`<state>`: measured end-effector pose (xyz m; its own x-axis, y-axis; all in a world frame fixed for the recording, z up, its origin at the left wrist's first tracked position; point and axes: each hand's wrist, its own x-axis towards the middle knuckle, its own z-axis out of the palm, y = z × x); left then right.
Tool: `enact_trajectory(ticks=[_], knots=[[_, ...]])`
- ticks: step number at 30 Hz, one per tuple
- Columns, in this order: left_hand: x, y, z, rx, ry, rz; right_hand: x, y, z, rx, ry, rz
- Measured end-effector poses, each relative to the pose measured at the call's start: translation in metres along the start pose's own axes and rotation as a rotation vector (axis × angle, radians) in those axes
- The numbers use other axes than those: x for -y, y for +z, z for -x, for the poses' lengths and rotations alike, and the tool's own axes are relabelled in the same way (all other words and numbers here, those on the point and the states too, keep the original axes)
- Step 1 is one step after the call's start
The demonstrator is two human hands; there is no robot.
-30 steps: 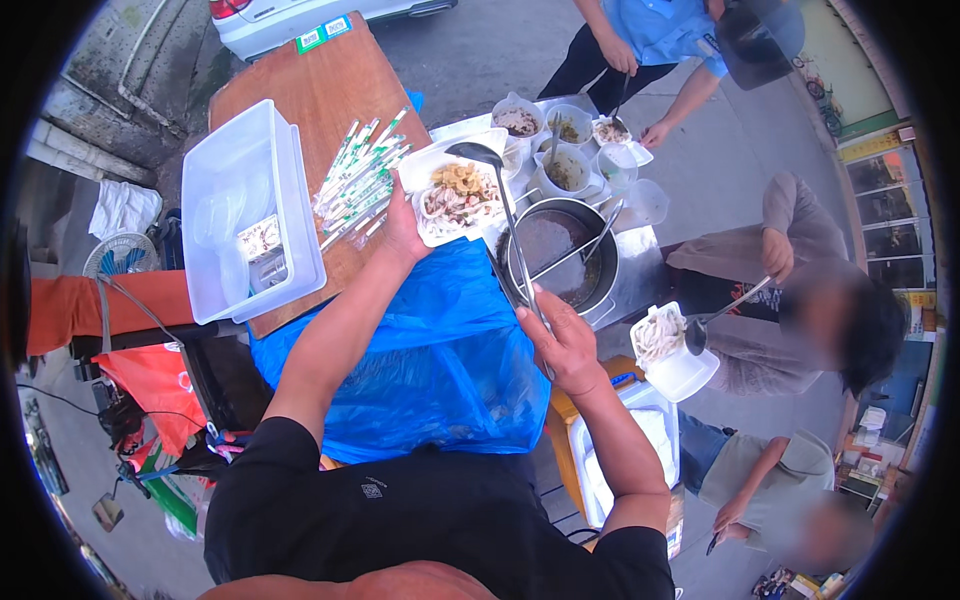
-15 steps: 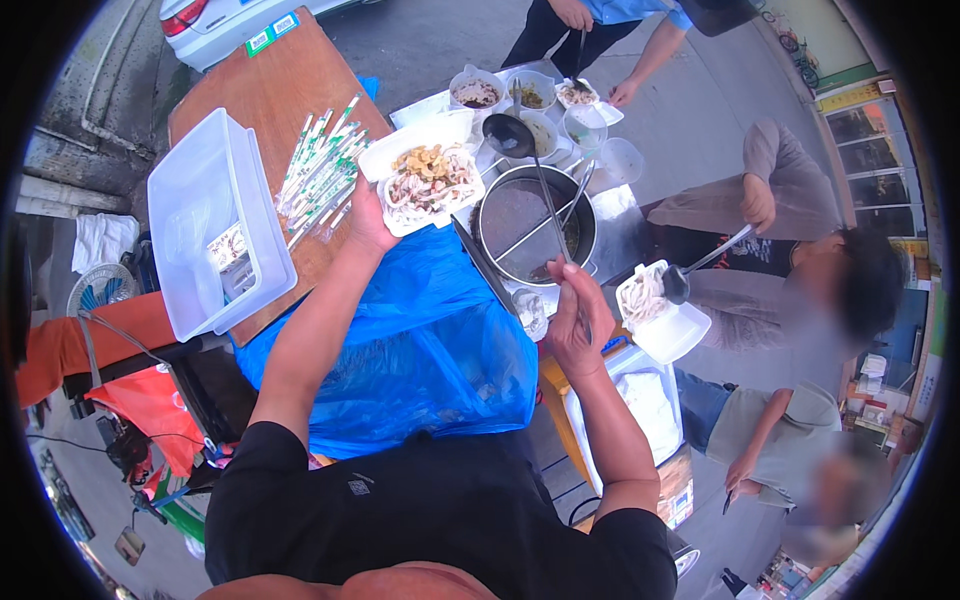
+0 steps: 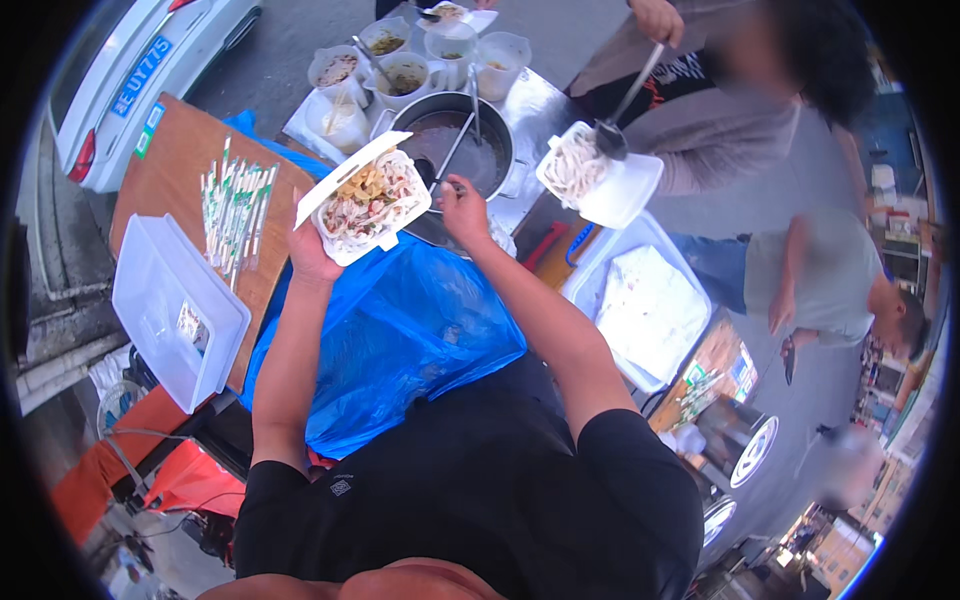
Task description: The person scoops food from a large pot into styrofoam containers using a ladle and chopsticks, then places the containers into plastic bags and hands them to customers. The process is repeated for multiple orders at a street food stall.
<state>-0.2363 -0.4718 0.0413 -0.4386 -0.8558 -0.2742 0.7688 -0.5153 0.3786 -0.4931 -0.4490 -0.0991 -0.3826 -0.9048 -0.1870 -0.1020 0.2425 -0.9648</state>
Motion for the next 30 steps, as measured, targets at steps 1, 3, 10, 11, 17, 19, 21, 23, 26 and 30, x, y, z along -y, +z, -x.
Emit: enact_trajectory(ticks=[1,3,10,11,17,19,21,23,26,30], knots=[[0.015,0.007,0.002,0.037,-0.022,-0.028,0.002,-0.011,0.004,0.046,-0.033,0.074],[0.044,0.025,0.004,0.114,-0.097,-0.053,0.015,-0.036,0.028,0.066,-0.117,0.233],[0.176,0.080,-0.003,0.153,-0.372,-0.121,0.029,-0.189,0.148,0.013,0.461,-0.446],[0.198,0.092,-0.004,0.158,-0.425,-0.120,0.027,-0.217,0.169,-0.071,0.505,-0.508],[0.338,0.125,-0.010,0.193,-0.600,-0.154,0.036,-0.343,0.267,-0.345,0.462,-0.873],[0.387,0.130,-0.014,0.199,-0.627,-0.167,0.034,-0.370,0.278,-0.368,0.444,-0.886],[0.430,0.139,-0.013,0.203,-0.648,-0.174,0.022,-0.393,0.281,-0.401,0.444,-0.862],[0.471,0.138,-0.017,0.217,-0.667,-0.176,0.007,-0.417,0.277,-0.420,0.436,-0.893],[0.525,0.139,-0.021,0.221,-0.701,-0.174,-0.006,-0.454,0.268,-0.469,0.457,-0.798],[0.581,0.134,-0.032,0.208,-0.715,-0.161,-0.052,-0.499,0.254,-0.517,0.435,-0.769]])
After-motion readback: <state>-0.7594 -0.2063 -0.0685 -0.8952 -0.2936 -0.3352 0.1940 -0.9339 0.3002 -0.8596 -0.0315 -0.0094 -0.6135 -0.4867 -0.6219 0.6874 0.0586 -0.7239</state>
